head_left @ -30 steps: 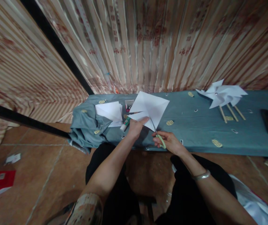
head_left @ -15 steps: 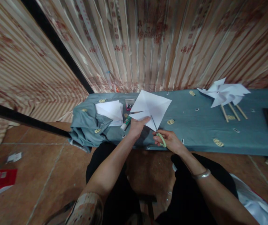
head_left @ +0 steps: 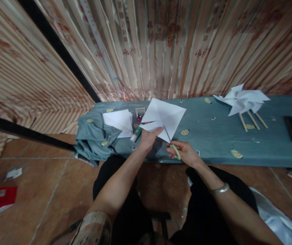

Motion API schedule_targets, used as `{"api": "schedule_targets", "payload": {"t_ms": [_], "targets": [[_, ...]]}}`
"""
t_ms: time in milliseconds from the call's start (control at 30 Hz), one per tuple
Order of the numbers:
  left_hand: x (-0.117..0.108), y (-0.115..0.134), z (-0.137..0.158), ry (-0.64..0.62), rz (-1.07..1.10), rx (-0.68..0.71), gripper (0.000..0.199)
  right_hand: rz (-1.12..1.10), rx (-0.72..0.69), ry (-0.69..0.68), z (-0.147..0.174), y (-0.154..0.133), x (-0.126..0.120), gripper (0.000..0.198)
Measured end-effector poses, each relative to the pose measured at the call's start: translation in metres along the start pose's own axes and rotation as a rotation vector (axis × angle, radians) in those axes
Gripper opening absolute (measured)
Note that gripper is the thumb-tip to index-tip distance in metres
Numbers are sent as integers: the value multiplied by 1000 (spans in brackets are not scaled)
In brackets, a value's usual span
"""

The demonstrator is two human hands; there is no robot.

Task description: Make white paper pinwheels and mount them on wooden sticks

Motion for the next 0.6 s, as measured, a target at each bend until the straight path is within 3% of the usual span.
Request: {"api": "schedule_targets", "payload": {"t_ms": [600], "targets": [[0,-4,3,9,-23,-19,41,60,-22,-13,1,-6,1,48]]}}
Point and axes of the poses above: each hand's wrist, its own z-axis away from the middle knuckle, its own x-axis out of the palm, y = z × x, the point moved 5 cm from there along -z, towards the middle knuckle, and after that the axes turned 14 degrees about -y, right-handed, at the moved point
